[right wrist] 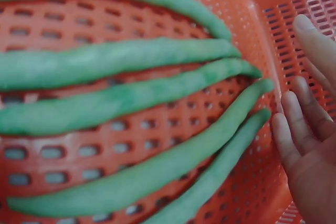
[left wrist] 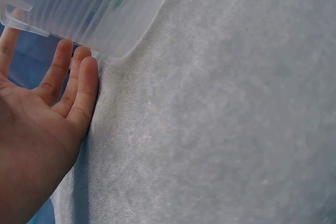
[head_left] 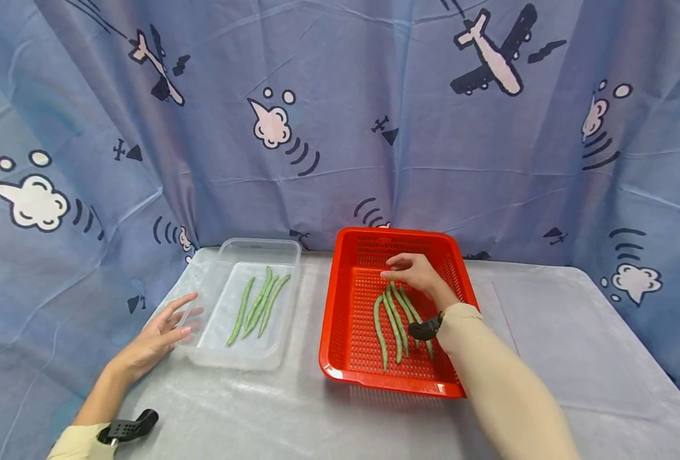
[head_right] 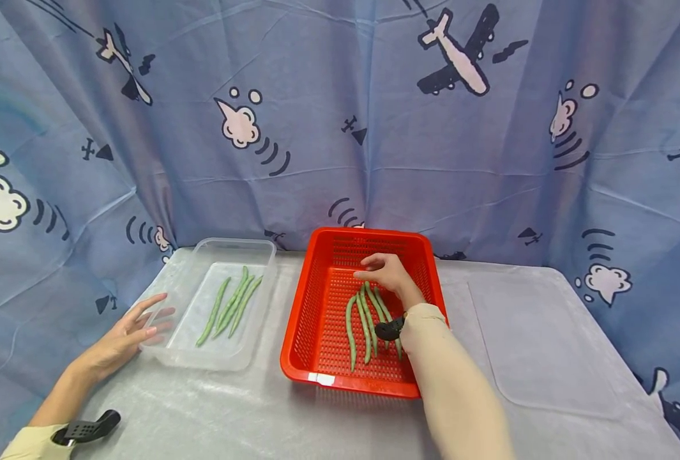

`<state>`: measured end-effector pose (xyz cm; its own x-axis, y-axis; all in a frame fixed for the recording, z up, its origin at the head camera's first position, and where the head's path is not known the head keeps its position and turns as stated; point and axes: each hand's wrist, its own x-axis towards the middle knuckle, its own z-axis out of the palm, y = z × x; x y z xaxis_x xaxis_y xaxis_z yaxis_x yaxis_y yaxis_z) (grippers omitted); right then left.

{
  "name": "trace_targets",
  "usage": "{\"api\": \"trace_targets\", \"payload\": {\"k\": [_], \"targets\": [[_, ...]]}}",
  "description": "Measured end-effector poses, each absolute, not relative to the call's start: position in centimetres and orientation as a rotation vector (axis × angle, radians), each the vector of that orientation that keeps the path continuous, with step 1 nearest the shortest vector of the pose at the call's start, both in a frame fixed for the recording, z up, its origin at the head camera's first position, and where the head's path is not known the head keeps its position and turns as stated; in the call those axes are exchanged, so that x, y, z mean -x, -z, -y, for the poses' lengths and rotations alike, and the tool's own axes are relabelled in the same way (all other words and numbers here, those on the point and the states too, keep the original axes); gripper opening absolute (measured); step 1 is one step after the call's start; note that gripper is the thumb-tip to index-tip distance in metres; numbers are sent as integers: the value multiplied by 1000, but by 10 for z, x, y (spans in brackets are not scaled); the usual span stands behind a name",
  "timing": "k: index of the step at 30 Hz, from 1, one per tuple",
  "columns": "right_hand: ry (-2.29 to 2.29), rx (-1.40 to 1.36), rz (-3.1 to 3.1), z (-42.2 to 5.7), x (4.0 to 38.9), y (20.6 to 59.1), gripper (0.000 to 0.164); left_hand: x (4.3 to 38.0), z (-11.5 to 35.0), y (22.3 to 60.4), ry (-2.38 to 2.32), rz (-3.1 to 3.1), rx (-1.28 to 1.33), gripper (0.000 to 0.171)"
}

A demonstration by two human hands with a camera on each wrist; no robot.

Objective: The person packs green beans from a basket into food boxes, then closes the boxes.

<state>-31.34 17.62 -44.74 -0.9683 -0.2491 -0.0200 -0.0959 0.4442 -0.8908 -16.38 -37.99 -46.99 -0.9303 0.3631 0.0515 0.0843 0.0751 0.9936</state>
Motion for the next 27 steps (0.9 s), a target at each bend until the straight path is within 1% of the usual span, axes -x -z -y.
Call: {"api": "trace_targets", "payload": {"k": [16,22,27], "targets": [[1488,385,-2604,-182,308,460,43,163,380,469,-1942,-2144,-449,63],[1409,311,-2654,-183,307,462,38,163,380,469,-1944,-2141,-446,62],[1387,307,-2659,-184,304,462,32,163,379,469,-1942,-2147,-457,62]]}}
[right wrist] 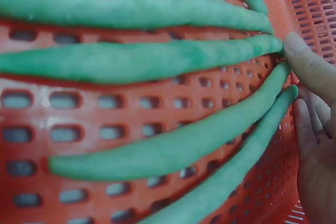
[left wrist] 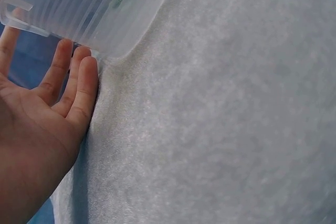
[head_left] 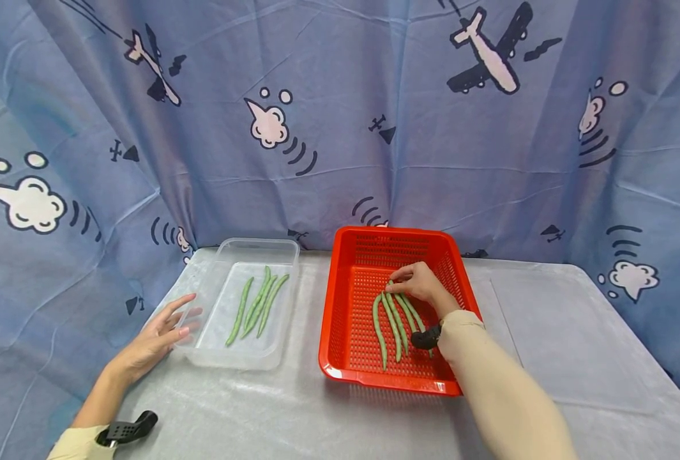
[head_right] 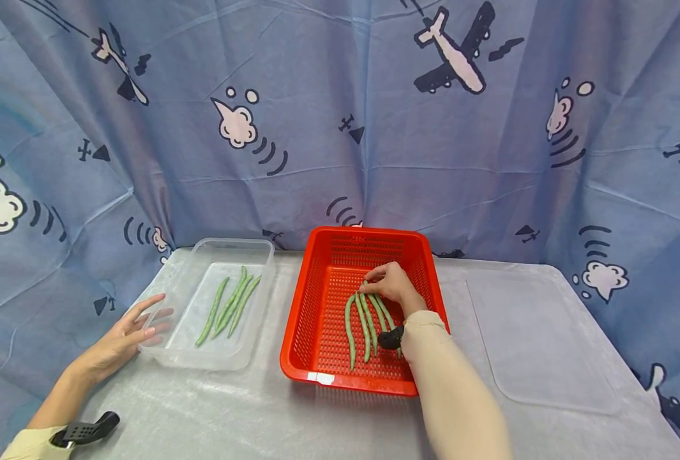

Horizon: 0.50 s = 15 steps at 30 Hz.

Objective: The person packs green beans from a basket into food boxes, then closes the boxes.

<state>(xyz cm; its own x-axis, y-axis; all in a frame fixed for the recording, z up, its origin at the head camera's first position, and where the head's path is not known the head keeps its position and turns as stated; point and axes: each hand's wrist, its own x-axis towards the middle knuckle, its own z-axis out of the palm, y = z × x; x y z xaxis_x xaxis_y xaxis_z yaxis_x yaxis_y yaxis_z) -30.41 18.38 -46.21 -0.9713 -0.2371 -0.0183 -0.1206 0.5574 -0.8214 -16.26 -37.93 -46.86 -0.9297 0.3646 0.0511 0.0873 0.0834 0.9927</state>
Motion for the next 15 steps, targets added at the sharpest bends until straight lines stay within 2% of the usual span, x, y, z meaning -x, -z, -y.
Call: {"api": "trace_targets", "payload": {"k": [15], "targets": [[1607,464,-2565,-183,310,466,23,162,380,468,-1929,-2142,-426,63]]}}
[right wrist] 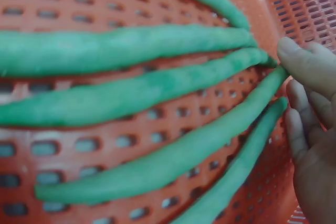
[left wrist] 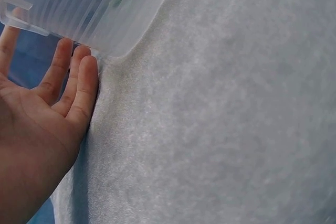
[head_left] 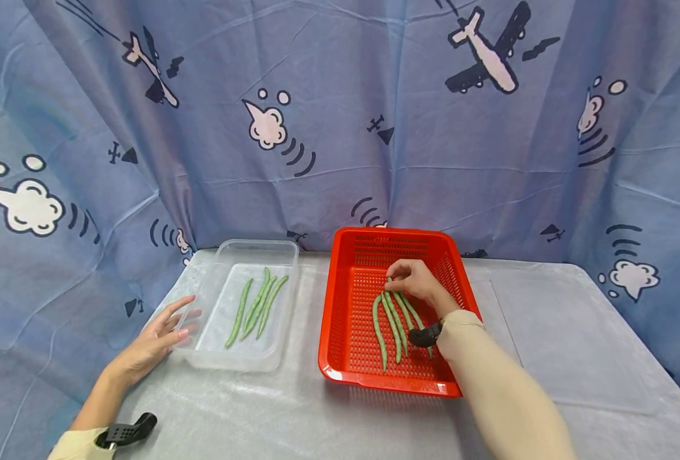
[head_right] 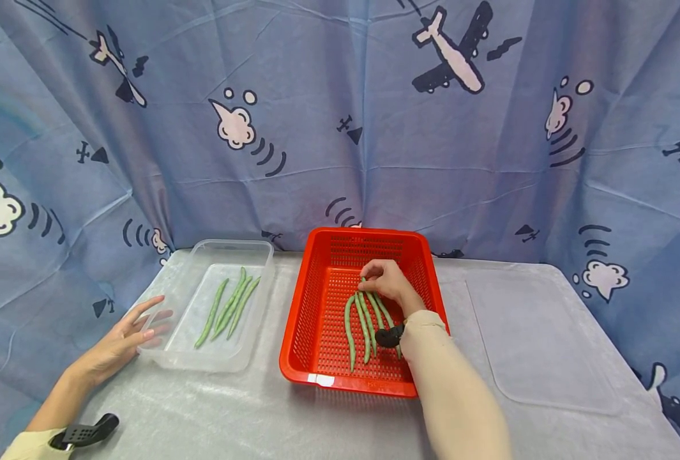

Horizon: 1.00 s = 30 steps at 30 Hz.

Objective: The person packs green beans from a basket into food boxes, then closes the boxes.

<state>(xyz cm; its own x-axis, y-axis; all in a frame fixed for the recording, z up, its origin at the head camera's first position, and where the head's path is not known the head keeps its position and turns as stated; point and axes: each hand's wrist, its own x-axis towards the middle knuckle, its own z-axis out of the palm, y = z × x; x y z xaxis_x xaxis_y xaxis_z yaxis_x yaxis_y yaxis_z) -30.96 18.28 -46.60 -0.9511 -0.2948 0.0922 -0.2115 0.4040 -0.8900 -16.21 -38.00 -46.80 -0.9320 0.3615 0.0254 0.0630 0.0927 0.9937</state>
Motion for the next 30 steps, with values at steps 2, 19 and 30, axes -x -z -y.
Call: {"api": "trace_targets", "payload": {"k": [2,19,30], "targets": [[1646,451,-2536,-181,310,463,24,162,380,468,-1929,-2145,-422,63],[2081,259,-2328,-172,328,405,43,164,379,472,-1982,-2114,-450,63],[2257,192,-2233,-173,327,399,45,163,380,472,-1980,-2115,-444,63]]}}
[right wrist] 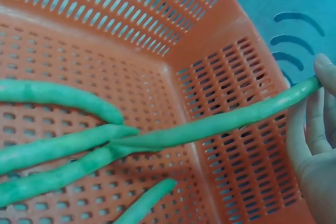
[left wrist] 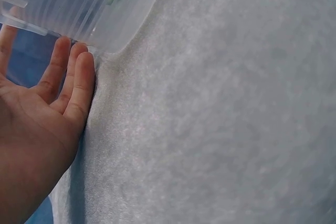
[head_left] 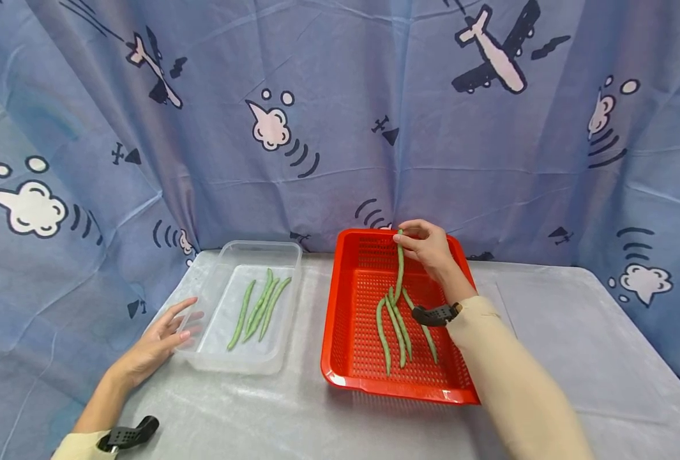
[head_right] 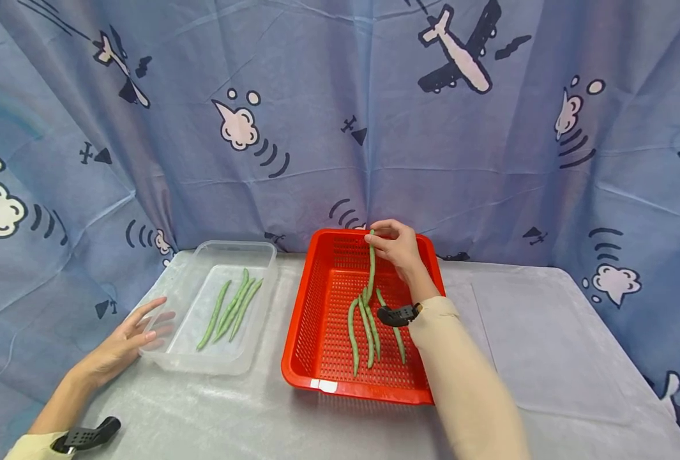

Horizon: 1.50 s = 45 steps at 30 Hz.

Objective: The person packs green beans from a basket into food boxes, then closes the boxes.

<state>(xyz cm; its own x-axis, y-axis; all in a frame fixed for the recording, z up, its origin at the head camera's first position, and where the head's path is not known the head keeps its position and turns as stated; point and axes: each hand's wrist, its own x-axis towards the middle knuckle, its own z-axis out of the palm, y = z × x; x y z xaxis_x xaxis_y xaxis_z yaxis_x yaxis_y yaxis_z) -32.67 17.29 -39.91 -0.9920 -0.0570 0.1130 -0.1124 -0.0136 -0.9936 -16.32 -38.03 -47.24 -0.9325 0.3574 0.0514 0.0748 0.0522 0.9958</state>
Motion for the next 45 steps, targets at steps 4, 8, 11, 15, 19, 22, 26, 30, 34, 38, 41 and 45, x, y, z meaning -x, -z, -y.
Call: {"api": "trace_targets", "payload": {"k": [4,8,11,15,19,22,26,30,34,38,41,45], "targets": [[-2214,-197,2147,-172,327,396,45,162,380,472,-1980,-2116,-454,62],[-2254,-236,2091,-164,330,386,44,161,380,472,-1979,-2120,-444,62],[-2294,-267,2057,-154,332,376,38,162,380,473,-1977,-2116,-426,63],[-2346,-282,2018,-135,334,366,39,164,380,474,-1973,-2120,-392,63],[-2406,-297,1955,-110,334,358,41,164,379,471,-1967,-2127,-394,63],[-2456,-312,1910,-87,335,354,39,163,379,470,-1970,-2129,-409,62],[-2479,-332,1904,-56,334,352,40,162,379,470,-1989,-2124,-414,62],[-2471,-366,1920,-34,332,350,41,162,378,471,-1987,-2120,-436,62],[-2492,-392,1905,-19,330,349,42,164,378,474,-1977,-2134,-425,62],[-2542,-399,1862,-3,329,349,40,165,378,475,-1971,-2138,-422,61],[-2564,-392,1862,10,327,351,39,165,379,475,-1971,-2139,-441,61],[-2576,-365,1889,29,322,358,40,164,379,474,-1981,-2141,-441,61]]}}
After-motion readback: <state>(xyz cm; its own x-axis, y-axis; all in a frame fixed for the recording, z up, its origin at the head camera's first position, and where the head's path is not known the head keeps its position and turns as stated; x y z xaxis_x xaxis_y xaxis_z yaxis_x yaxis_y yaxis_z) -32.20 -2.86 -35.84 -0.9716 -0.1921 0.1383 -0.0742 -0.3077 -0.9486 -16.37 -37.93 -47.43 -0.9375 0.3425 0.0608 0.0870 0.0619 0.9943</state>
